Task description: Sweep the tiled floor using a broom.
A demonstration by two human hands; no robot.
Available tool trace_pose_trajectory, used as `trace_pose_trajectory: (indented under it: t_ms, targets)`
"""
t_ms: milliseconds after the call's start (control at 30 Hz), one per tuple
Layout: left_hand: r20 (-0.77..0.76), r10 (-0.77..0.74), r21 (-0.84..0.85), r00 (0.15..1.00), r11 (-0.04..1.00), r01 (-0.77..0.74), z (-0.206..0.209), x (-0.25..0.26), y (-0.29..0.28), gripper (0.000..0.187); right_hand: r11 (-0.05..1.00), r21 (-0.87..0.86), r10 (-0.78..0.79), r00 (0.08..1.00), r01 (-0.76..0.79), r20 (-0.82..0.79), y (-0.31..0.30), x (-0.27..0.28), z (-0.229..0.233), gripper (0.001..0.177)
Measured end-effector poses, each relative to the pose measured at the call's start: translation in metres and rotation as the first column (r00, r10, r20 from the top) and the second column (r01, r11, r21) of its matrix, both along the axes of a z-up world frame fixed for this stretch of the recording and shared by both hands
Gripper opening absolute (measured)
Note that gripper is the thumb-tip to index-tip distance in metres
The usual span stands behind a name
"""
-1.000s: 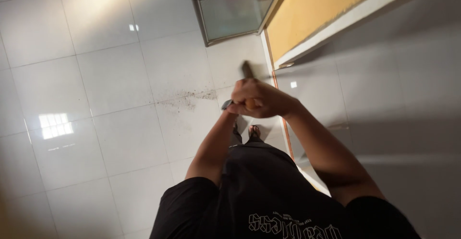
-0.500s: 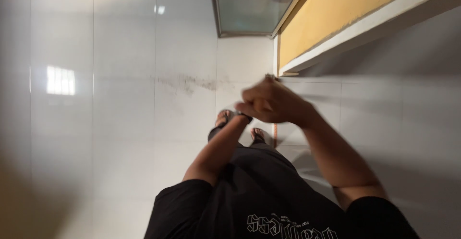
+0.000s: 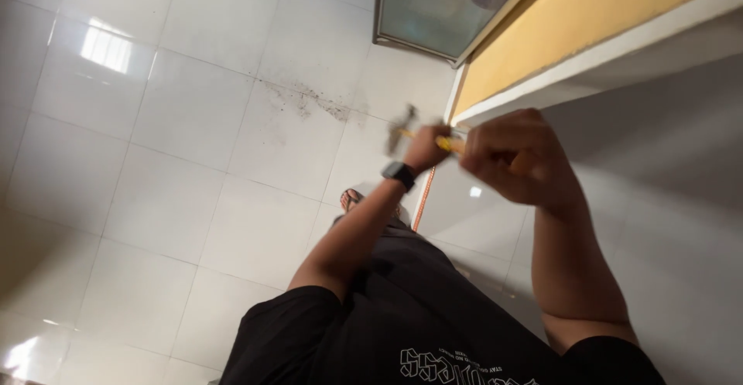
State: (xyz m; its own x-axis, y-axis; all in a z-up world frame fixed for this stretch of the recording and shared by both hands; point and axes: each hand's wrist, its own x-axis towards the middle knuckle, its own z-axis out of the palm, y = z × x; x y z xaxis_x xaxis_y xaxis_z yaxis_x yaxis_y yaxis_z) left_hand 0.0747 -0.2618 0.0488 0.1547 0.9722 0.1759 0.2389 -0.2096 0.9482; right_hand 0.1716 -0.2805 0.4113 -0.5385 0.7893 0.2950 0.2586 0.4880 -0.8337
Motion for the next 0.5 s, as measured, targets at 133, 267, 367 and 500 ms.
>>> trace_pose_trajectory:
  t_ms: [133,267,367,500]
  targets:
    - [0.238,-0.159,-0.509,0.958,0.82,0.262,-0.04,-0.019,-0.013,0.023,0.841,-0.153,0.493,0.852,-0.519,-0.179,0.017,-0.048,-0.028,0.022]
    - [-0.022,-0.203,-0.334,0.979,0.924,0.184,-0.08,-0.112,0.003,0.018,0.811,-0.273,0.482,0.855,-0.518,-0.191,0.011,-0.096,-0.093,0.049]
    - [-0.255,-0.167,-0.1,0.952,0.984,0.146,-0.1,-0.177,0.024,0.015,0.872,-0.194,0.403,0.884,-0.45,-0.237,0.005,-0.112,-0.126,0.05]
    - [-0.372,0.061,0.084,0.926,0.996,-0.032,-0.099,-0.213,0.052,0.023,0.886,-0.196,0.408,0.907,-0.421,-0.106,0.018,-0.104,-0.126,0.052]
